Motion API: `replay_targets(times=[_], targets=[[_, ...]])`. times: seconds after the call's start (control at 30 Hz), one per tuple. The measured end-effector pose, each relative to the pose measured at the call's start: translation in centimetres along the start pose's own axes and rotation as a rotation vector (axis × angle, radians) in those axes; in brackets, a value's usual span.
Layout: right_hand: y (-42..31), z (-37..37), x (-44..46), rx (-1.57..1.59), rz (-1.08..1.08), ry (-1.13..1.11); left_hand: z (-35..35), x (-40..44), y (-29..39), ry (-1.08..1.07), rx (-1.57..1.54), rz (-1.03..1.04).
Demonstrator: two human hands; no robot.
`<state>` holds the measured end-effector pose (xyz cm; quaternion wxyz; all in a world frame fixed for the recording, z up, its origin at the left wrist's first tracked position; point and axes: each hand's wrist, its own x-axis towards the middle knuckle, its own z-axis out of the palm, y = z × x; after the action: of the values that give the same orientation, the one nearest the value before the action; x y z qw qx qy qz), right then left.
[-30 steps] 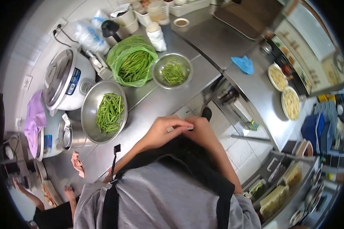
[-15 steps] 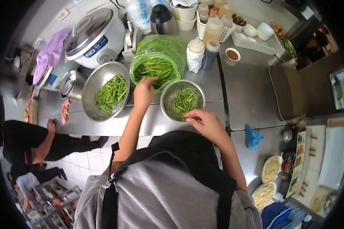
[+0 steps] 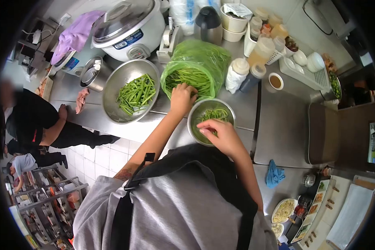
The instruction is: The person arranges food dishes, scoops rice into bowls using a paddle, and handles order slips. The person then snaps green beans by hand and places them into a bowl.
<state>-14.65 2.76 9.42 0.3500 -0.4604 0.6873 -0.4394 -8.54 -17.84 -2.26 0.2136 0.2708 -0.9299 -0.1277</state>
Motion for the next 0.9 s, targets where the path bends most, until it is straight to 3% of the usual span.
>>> replay_targets(times=[0.27,0.4,0.47,0.63,0.77,0.9], targets=[[1.1,0.4,-1.5,0.06,0.124,0.227,-1.3,0.6,-1.5,-0.068,-0.079,0.096],[1.6,1.0,-1.7,0.138,0.07,0.33,-5.1,0.5,0.4,0.123,-0.304,-0.003],[2.1,1.4,-1.5,0.255,0.069,0.426,-7.7,0.3,1.1,0.124,-0.33,0.069],[0.1,2.3,0.2,0.11,0.073,0.536,-11.6,-1.3,3.4,0.053,-0.306,0.227],[0.3,2.5,0.9,-0.115,0.024,0.477,-11.9,-2.8,4.1,0.006,-0.294,0.29],[0.7,2.7,0.6,-0.133,0.105,0.357,-11.8,-3.8,3.9,0.011,-0.273,0.307]])
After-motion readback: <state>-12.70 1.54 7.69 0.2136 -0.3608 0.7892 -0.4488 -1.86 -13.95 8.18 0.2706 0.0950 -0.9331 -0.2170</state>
